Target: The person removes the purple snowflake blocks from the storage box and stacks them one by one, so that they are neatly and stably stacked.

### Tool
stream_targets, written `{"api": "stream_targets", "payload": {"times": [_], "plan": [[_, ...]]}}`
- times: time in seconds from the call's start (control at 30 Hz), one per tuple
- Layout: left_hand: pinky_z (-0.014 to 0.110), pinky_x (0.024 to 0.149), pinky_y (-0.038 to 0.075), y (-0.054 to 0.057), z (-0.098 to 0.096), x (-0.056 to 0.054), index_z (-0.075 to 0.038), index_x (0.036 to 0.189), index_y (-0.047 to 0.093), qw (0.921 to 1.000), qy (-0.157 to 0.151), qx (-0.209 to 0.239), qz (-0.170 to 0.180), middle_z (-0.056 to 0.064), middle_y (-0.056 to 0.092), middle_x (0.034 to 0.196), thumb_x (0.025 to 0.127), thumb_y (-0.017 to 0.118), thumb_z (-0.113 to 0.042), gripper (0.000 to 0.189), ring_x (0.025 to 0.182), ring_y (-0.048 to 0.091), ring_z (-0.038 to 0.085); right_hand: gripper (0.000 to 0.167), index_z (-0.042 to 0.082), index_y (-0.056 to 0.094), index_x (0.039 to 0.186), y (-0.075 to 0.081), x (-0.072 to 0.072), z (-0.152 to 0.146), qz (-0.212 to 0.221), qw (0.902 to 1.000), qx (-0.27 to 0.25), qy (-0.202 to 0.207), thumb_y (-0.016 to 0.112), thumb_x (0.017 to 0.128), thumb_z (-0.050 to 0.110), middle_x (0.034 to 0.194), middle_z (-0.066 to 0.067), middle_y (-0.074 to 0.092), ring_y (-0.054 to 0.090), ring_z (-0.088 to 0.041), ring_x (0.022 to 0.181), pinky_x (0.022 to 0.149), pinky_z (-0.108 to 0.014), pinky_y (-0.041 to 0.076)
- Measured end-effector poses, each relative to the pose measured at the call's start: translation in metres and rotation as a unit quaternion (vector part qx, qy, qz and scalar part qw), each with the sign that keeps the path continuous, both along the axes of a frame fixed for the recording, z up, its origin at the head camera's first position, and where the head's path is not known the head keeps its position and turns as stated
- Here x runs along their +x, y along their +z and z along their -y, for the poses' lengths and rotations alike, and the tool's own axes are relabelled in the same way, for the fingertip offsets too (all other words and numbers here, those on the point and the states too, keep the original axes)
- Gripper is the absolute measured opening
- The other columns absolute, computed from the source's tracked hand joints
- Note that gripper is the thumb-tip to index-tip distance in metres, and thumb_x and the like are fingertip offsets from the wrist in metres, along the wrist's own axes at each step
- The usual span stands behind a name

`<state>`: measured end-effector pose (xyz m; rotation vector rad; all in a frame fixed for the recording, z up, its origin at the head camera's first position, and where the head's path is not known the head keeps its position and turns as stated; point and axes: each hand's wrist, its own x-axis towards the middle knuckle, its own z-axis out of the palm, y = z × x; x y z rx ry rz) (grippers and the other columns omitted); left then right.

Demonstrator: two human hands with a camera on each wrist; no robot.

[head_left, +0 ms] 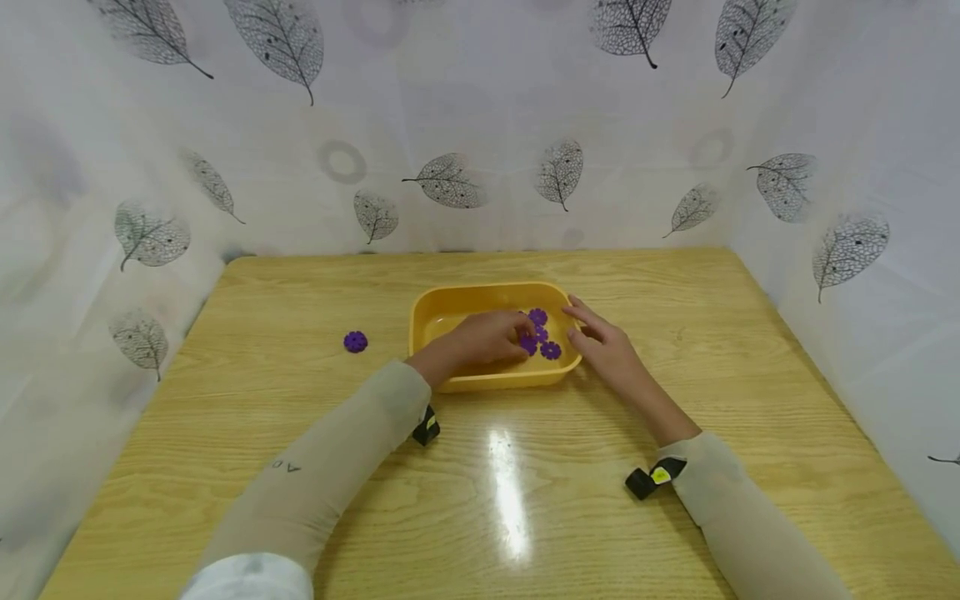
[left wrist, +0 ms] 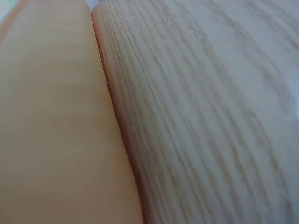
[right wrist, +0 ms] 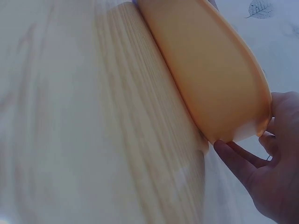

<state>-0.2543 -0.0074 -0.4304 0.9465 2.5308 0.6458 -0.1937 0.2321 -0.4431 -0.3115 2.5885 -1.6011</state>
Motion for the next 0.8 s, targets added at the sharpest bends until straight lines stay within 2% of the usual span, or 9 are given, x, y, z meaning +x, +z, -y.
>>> {"api": "stream_targets", "payload": {"times": [0.37, 0.47, 0.7, 0.8], "plan": [[0.032, 0.093, 0.052, -0.002, -0.0017, -0.0017, -0.016, 0.13, 0.066, 0.9998, -0.003, -0.02, -0.005, 0.0, 0.07, 0.118, 0.093, 0.073, -0.034, 0.041, 0.105, 0.064, 0.014, 0.048, 0.018, 0.05, 0.15, 0.0004, 0.0002, -0.0004, -0.003, 0.9999, 0.011, -0.004, 0.055, 0.104, 0.033, 0.164, 0.015, 0.028, 0.052, -0.025, 0.133, 0.103, -0.027, 0.045], [0.032, 0.094, 0.052, -0.0015, -0.002, -0.0015, -0.016, 0.13, 0.067, 0.9996, -0.005, -0.025, -0.008, 0.0, 0.07, 0.118, 0.093, 0.073, -0.033, 0.041, 0.105, 0.065, 0.014, 0.048, 0.018, 0.051, 0.149, -0.0005, 0.0001, -0.0008, -0.007, 0.9999, 0.013, -0.005, 0.054, 0.104, 0.034, 0.164, 0.014, 0.029, 0.053, -0.026, 0.133, 0.103, -0.027, 0.045], [0.032, 0.093, 0.052, 0.0001, -0.0018, -0.0011, -0.019, 0.126, 0.068, 0.9995, -0.01, -0.03, -0.01, -0.001, 0.071, 0.115, 0.094, 0.072, -0.034, 0.035, 0.103, 0.065, 0.013, 0.048, 0.02, 0.05, 0.15, -0.001, -0.0005, -0.0011, -0.004, 0.9999, 0.009, -0.003, 0.054, 0.104, 0.034, 0.163, 0.016, 0.028, 0.052, -0.026, 0.133, 0.106, -0.038, 0.045], [0.032, 0.093, 0.052, -0.0014, -0.0018, -0.002, -0.02, 0.125, 0.068, 0.9993, -0.014, -0.032, -0.012, -0.002, 0.072, 0.113, 0.095, 0.071, -0.035, 0.033, 0.103, 0.066, 0.013, 0.047, 0.021, 0.05, 0.15, -0.0006, -0.0004, -0.0012, 0.001, 1.0, 0.007, -0.003, 0.054, 0.104, 0.033, 0.163, 0.018, 0.028, 0.052, -0.025, 0.133, 0.106, -0.036, 0.045]]}}
